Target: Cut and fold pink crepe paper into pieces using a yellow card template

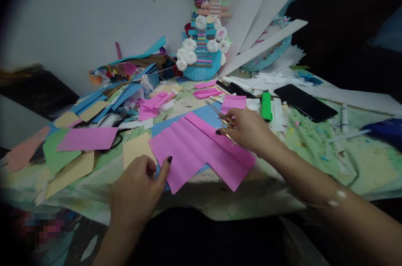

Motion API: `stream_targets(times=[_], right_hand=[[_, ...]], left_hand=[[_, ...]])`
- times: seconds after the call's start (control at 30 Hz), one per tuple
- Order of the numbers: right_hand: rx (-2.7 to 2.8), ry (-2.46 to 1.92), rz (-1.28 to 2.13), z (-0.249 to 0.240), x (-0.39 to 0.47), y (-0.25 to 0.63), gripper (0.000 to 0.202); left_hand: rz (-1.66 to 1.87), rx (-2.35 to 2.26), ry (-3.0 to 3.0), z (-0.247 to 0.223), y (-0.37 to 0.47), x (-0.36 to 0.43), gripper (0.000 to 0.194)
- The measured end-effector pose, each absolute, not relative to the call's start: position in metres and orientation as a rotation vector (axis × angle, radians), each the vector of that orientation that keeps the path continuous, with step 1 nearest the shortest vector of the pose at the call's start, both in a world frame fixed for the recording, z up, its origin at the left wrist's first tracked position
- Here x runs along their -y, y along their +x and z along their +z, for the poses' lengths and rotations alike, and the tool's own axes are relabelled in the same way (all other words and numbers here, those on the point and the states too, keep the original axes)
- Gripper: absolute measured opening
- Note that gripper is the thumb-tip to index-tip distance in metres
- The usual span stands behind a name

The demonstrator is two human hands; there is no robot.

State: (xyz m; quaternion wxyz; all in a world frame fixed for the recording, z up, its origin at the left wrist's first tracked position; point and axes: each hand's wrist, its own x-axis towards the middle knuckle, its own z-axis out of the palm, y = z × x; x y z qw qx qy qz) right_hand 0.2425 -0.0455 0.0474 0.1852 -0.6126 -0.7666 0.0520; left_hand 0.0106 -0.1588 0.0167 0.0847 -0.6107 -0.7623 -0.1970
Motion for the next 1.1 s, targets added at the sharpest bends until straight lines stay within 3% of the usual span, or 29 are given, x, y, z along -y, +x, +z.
stream_targets(times=[0.07, 0.13, 0.27, 0.47, 0.63, 0.77, 0.87, 1.1], right_hand=[[2.181, -1.772, 0.193, 0.042, 0.026, 0.220, 0.034], [2.185, -1.817, 0.260, 0.036, 0.009, 0.204, 0.041], [2.215, -1.835, 0.470, 0.027, -0.010, 0.190, 0.032], [2.127, -1.586, 0.778, 0.033, -0.038, 0.190, 0.034], [1.796, -1.250, 0.806, 0.037, -0.065, 0.204, 0.027], [1.512, -1.127, 0.768, 0.029, -0.073, 0.227, 0.025], [1.366, -1.138, 0.770, 0.024, -0.073, 0.237, 0.026], [1.183, -1.209, 0.825, 0.026, -0.071, 0.232, 0.030]], left_hand=[[-0.265, 2.604, -1.812, 0.025, 0.002, 0.146, 0.048], [-0.186, 2.737, -1.848, 0.029, -0.002, 0.135, 0.051], [-0.360, 2.719, -2.038, 0.026, -0.007, 0.125, 0.031], [-1.084, 2.735, -2.187, 0.030, -0.026, 0.107, 0.023], [-1.952, 2.586, -2.115, 0.048, -0.033, 0.051, 0.031], [-2.423, 2.540, -2.071, 0.053, -0.020, -0.013, 0.040], [-2.675, 2.515, -2.049, 0.045, -0.002, -0.045, 0.051], [-2.853, 2.509, -1.838, 0.009, 0.023, -0.053, 0.039]])
